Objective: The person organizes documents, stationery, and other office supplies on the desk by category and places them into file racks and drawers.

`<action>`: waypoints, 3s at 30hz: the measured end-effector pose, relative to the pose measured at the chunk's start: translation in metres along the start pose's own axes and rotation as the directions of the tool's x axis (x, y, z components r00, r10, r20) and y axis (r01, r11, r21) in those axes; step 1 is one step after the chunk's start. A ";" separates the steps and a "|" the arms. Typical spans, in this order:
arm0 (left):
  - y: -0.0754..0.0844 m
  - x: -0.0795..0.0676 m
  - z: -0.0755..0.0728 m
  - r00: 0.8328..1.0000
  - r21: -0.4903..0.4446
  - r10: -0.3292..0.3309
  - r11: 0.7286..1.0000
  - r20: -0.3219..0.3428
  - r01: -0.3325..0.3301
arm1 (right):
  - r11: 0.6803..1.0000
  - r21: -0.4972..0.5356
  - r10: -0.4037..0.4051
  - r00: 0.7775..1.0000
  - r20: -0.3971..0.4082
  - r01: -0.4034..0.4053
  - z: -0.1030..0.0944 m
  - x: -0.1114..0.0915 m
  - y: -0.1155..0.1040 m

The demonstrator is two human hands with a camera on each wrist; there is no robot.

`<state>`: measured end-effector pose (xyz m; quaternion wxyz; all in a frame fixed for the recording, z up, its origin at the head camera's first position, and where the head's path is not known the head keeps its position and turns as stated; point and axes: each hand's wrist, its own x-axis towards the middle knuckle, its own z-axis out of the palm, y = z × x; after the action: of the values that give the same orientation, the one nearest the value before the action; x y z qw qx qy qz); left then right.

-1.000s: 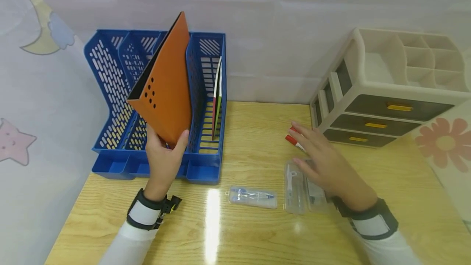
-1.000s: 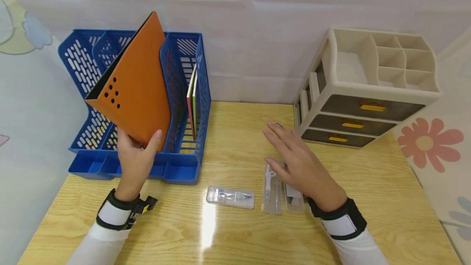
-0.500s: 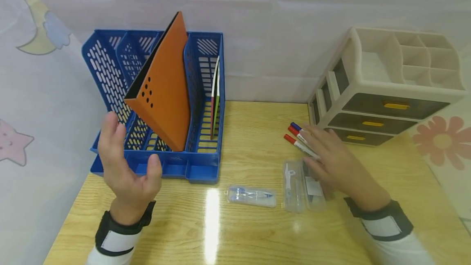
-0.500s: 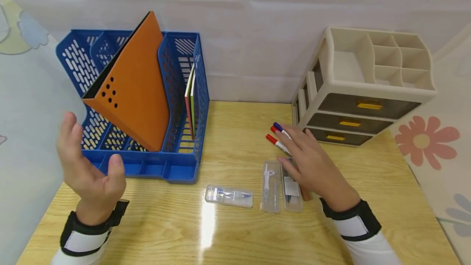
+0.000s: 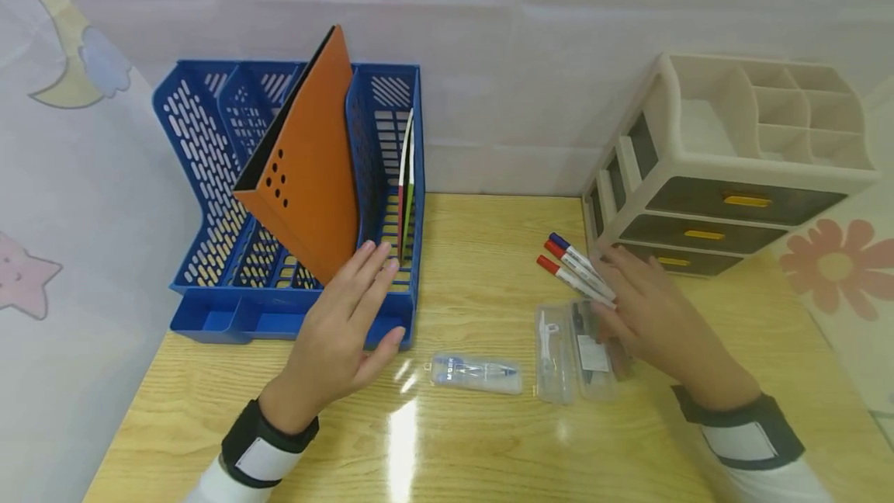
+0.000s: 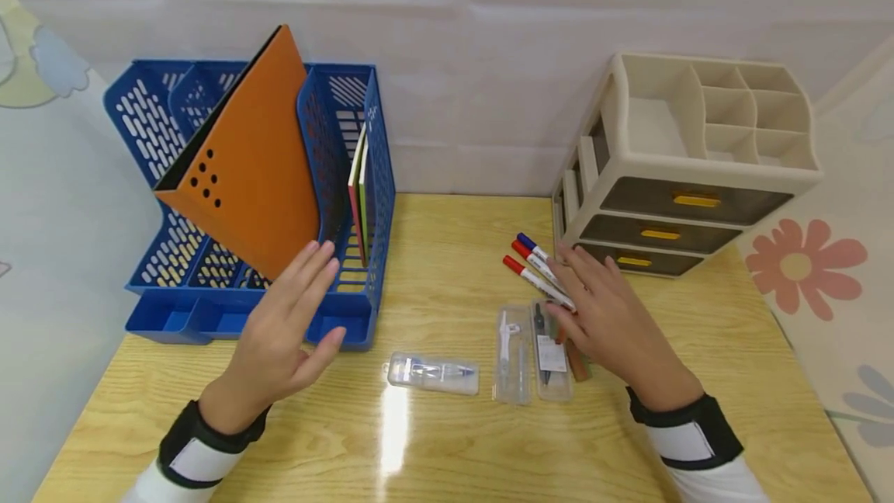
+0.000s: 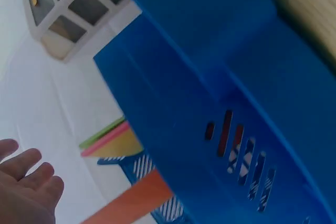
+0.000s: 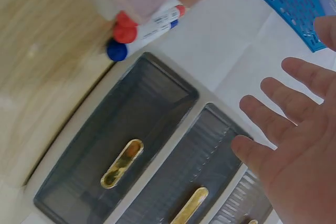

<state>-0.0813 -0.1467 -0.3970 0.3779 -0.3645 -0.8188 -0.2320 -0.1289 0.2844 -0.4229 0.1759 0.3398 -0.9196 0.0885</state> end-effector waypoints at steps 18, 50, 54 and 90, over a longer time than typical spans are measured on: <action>0.002 -0.016 0.047 0.900 0.065 -0.069 0.997 0.430 0.046 | 0.998 0.029 -0.047 0.993 -0.105 0.050 0.011 -0.015 0.000; 0.023 -0.013 0.067 0.901 -0.017 0.009 1.000 0.433 -0.002 | 0.797 0.562 0.435 0.857 -0.277 -0.223 -0.026 -0.024 0.019; 0.025 -0.011 0.067 0.900 -0.023 0.023 1.000 0.435 -0.015 | 0.497 0.867 0.587 0.745 -0.317 -0.022 -0.037 -0.019 0.034; 0.039 -0.001 0.076 0.818 -0.031 0.082 0.996 0.569 -0.079 | -0.627 0.666 0.753 0.532 0.387 0.403 -0.063 0.005 0.090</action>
<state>-0.0846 -0.0727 -0.4400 0.1245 -0.4524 -0.8775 -0.0987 -0.1749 0.3673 -0.3674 0.0494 -0.1066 -0.2178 0.9689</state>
